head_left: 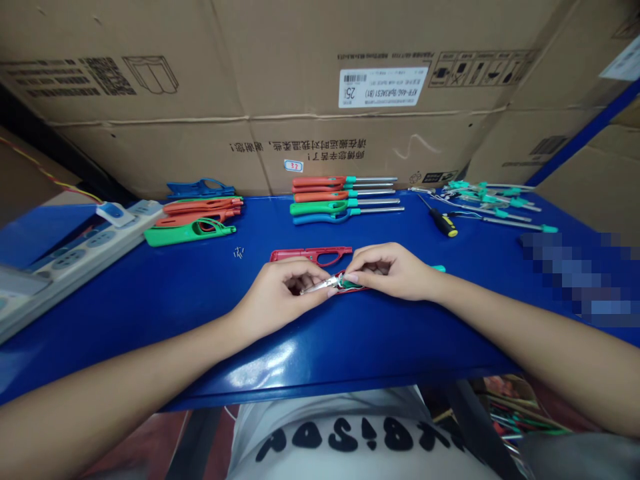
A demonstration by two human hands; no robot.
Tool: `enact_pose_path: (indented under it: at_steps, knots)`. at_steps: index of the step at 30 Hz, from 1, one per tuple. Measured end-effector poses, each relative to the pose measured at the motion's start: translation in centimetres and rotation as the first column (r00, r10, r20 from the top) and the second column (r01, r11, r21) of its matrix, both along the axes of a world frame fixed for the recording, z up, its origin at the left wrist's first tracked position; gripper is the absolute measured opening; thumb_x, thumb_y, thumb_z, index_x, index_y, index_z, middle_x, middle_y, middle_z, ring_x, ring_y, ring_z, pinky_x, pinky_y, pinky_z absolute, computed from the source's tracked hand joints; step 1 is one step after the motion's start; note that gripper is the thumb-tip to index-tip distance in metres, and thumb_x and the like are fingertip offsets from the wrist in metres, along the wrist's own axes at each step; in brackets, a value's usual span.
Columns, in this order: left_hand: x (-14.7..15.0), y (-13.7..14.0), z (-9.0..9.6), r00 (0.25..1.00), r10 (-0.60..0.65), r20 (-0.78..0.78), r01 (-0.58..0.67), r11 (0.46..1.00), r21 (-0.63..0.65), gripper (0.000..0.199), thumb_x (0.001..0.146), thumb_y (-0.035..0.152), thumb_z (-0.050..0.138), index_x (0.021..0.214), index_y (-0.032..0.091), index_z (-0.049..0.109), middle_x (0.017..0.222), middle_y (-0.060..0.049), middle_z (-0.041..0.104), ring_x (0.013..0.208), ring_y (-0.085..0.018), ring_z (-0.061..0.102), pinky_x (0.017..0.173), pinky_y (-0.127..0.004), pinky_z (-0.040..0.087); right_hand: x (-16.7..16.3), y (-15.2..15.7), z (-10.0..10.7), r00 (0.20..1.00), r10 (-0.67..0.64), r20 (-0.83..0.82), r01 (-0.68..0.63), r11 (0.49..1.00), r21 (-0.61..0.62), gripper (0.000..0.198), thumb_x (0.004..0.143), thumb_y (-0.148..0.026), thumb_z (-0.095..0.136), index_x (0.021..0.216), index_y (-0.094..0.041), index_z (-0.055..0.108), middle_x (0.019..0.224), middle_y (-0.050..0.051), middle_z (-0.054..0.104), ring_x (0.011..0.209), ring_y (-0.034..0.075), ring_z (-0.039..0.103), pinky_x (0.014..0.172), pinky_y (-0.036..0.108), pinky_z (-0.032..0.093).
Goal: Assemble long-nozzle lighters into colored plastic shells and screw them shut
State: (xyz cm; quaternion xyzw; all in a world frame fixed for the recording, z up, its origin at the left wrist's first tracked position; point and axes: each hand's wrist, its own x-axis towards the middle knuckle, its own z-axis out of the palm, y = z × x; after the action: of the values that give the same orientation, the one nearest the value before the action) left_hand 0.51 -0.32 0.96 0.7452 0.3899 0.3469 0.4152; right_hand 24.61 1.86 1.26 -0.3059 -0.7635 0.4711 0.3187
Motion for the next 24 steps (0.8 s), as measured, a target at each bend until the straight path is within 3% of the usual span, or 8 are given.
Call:
enact_pose_path:
  at_steps: [24]
  knots:
    - [-0.1,-0.05,0.27,1.0,-0.015,-0.027,0.015,1.0,0.014,0.018,0.083,0.031,0.076,0.092,0.015,0.076,0.08,-0.004,0.07,0.066,-0.012,0.061,0.06,-0.023,0.047,0.14,-0.01,0.11,1.0,0.016,0.027,-0.017,1.0,0.024,0.017,0.089,-0.03,0.069,0.087,-0.015,0.075,0.082,0.004,0.07,0.068,0.011,0.058,0.061,0.024,0.045]
